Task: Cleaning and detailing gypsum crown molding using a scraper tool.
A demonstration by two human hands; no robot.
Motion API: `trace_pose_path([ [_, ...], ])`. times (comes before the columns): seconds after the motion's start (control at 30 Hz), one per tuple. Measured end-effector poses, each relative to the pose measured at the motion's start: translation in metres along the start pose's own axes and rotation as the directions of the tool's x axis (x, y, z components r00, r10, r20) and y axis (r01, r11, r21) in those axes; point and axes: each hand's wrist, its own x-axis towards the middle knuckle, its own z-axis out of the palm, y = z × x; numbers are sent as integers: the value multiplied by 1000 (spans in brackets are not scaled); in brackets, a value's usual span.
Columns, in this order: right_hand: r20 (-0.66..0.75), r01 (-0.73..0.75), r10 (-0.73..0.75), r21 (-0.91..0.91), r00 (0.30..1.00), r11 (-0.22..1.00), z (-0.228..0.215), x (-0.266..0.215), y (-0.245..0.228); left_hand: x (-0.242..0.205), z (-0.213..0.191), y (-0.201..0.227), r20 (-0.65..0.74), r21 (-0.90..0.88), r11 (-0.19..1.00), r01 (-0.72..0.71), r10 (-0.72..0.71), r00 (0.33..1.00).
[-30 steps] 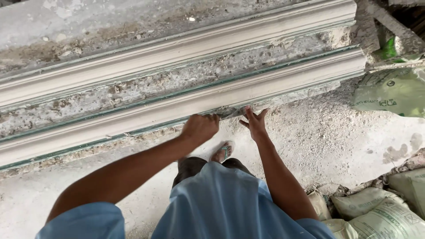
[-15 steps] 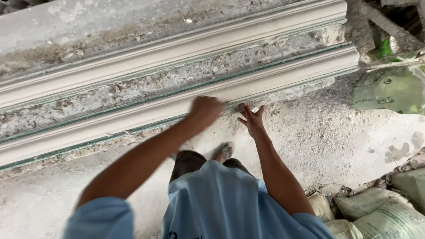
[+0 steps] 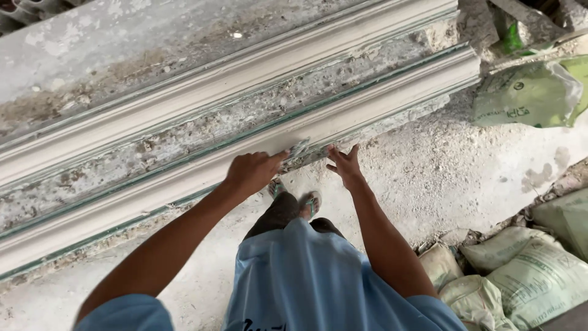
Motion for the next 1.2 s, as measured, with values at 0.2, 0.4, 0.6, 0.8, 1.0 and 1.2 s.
trace_pose_path([
  [0.2, -57, -26, 22, -72, 998, 997, 0, 4, -6, 6, -9, -3, 159, 81, 996, 40, -52, 986],
  [0.4, -148, -53, 26, -185, 989, 981, 7, -9, -10, 4, -25, -10, 177, -6, 1000, -4, 5, 984],
  [0.6, -211, -62, 19, -203, 977, 977, 13, -13, -9, 11, 12, -25, 67, -56, 997, -53, 57, 996],
  [0.8, -204, -61, 12, -233, 979, 971, 11, -15, -18, 21, 2, -16, 137, -76, 997, 3, 7, 991],
  [1.0, -201, -56, 11, -219, 979, 974, 6, -9, -7, 22, 5, -12, 14, -93, 995, -39, 41, 999],
  [1.2, -166, -45, 7, -224, 986, 974, 7, -13, -4, 28, 3, -3, 99, -55, 998, -23, 28, 995],
])
